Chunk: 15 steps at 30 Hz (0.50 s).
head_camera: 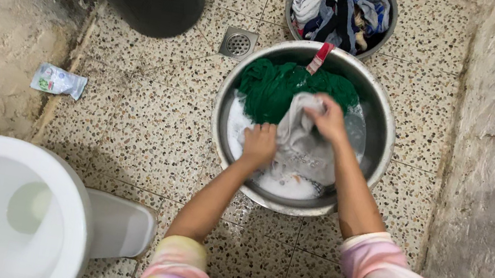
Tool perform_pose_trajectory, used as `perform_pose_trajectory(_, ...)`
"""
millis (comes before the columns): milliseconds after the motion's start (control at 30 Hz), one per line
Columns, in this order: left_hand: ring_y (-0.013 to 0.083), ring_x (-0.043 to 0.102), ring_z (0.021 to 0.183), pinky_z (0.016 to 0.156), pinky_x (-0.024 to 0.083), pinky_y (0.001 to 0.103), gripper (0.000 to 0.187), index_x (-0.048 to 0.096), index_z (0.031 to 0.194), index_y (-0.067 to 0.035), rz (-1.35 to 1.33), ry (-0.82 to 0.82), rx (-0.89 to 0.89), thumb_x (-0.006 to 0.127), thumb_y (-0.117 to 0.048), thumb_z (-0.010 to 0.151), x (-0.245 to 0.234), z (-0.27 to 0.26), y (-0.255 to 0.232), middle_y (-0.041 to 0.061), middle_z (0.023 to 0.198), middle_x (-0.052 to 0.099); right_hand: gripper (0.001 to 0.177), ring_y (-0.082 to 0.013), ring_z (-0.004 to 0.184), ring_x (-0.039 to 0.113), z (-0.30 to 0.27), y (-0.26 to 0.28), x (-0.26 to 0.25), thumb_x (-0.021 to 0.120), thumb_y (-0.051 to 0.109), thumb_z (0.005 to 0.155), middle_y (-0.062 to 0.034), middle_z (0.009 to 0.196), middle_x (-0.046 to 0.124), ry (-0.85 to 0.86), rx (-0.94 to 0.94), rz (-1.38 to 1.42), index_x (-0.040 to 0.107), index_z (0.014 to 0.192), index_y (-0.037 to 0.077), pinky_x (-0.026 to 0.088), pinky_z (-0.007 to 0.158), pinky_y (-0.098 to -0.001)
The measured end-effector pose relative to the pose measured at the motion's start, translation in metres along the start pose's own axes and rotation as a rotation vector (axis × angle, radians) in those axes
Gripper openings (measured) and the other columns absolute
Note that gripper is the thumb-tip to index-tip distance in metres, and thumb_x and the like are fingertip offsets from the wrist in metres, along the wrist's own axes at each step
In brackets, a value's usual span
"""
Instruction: The person hand-washes clothes in a metal basin filled with soapy water. They repeatedly submerge, agitate, and wring out a grey garment and a green garment, then place the grey item into a second basin nearby.
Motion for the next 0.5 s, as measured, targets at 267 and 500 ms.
perform_pose_trajectory(267, 0.0221, 0.067, 0.086, 0.079, 0.054, 0.038, 0.038, 0.075, 0.109, -0.002, -1.231, 0.251, 0.006, 0.058, -0.035, 0.105, -0.076, 0.026, 0.038, 0.008, 0.094, 0.075, 0.055, -0.0203, 0.135, 0.045, 0.019, 0.062, -0.022, 0.071, 0.009, 0.094, -0.0062, 0.139, 0.048, 0.071, -0.23, 0.301, 0.046, 0.143, 0.01, 0.037, 0.119, -0.0312)
perform_pose_trajectory(500, 0.0232, 0.071, 0.11, 0.098, 0.058, 0.04, 0.041, 0.059, 0.139, -0.002, -2.408, 0.049, 0.057, 0.056, -0.031, 0.11, -0.138, 0.018, 0.058, 0.014, 0.126, 0.069, 0.083, -0.0245, 0.121, 0.057, -0.013, 0.118, -0.026, 0.098, 0.028, 0.06, -0.0073, 0.125, 0.061, 0.464, -0.08, 0.283, 0.063, 0.133, 0.008, 0.047, 0.11, -0.0416)
Point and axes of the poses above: each hand's wrist, its own z-axis towards the middle knuckle, its own x-axis out of the palm, y = z × x, the point moved 1 cm from there along z, towards the middle knuckle
